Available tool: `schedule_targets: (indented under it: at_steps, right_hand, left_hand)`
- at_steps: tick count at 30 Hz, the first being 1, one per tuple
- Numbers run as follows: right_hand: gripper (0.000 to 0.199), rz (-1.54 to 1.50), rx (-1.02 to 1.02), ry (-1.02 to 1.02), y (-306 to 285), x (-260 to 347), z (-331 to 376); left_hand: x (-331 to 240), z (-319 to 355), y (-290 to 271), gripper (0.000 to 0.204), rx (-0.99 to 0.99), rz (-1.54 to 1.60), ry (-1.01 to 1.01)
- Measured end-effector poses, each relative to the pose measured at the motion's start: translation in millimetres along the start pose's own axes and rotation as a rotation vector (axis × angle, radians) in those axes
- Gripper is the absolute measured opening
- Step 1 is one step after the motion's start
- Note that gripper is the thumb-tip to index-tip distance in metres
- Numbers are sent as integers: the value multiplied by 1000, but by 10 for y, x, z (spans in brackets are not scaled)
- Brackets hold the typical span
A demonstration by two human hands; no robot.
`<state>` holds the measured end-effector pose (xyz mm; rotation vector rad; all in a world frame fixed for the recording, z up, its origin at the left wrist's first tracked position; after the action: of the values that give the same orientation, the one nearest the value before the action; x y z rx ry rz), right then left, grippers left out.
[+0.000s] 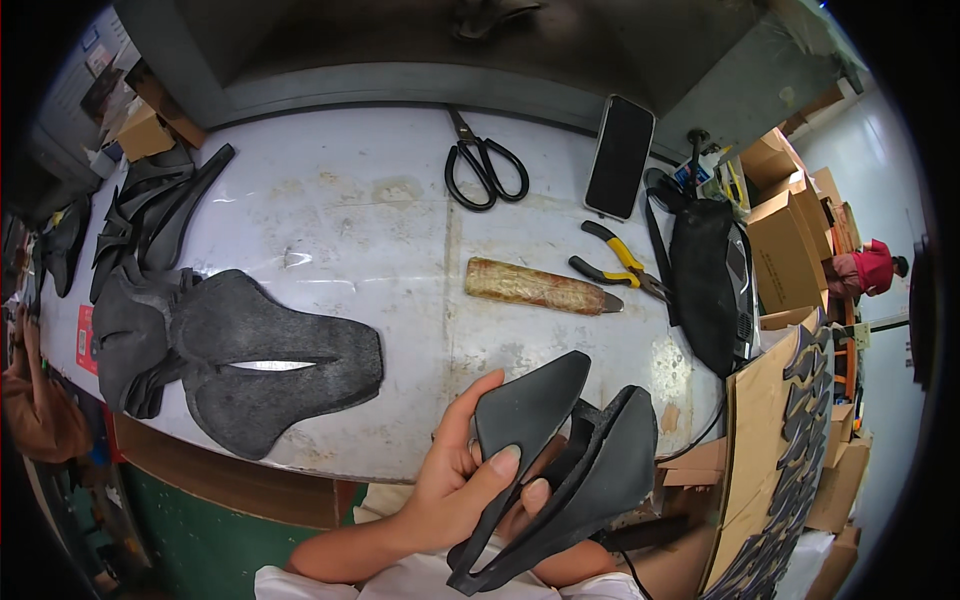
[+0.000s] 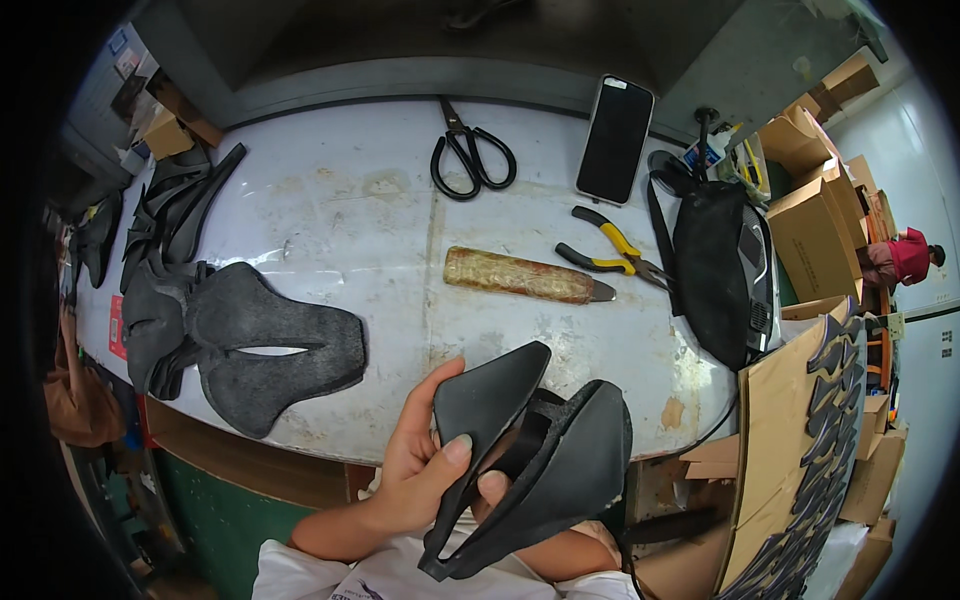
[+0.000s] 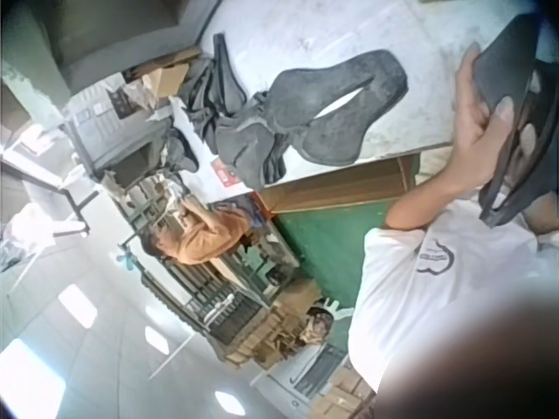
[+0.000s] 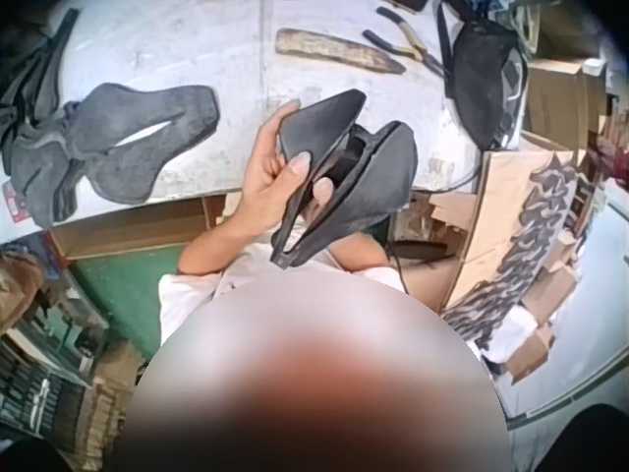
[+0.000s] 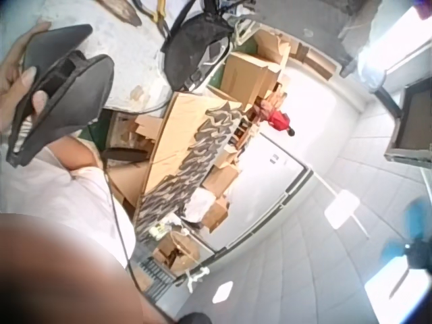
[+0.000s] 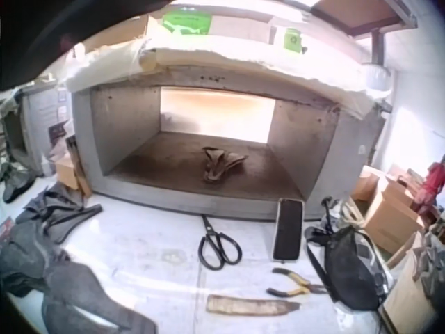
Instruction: Inspecting and aligning the components of bicycle saddles on a factory workbench.
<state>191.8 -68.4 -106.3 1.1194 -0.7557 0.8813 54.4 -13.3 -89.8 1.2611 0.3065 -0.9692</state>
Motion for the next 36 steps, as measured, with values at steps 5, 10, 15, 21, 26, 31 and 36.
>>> schedule_targets:
  at_steps: [5, 10, 15, 21, 26, 31, 36]
  right_hand:
    - [27, -15, 6, -2, -5, 13, 34]
    - [25, -44, 10, -11, -20, 66, 22]
    - [24, -107, 29, 58, -52, 58, -106]
    - [16, 1, 81, -49, -189, 240, -324]
    - [19, 265, -3, -504, -130, 274, -334]
    - [17, 342, -168, -946, -93, 214, -318]
    - [25, 449, 18, -791, -136, 268, -253]
  left_hand:
    - [85, 20, 7, 64, -18, -29, 82]
    - [125, 54, 21, 64, -78, -156, 214]
    - [-96, 97, -49, 67, 34, -121, 89]
    - [-477, 175, -291, 61, 283, -649, -180]
    - [-446, 208, -331, 62, 238, -465, -224]
    - [-415, 192, -298, 66, 237, -226, -276]
    - [-513, 122, -221, 76, 228, -291, -295]
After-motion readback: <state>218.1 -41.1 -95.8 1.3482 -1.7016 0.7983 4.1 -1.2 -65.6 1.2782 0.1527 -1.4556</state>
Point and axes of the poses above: each hand's wrist, its own z-axis away from the middle knuckle, its own y-axis out of the palm, x = y × z, the point moved 1 cm from there along -z, towards the middle knuckle, and after that the axes turned 9 degrees about -x, right-handed, at the moved point
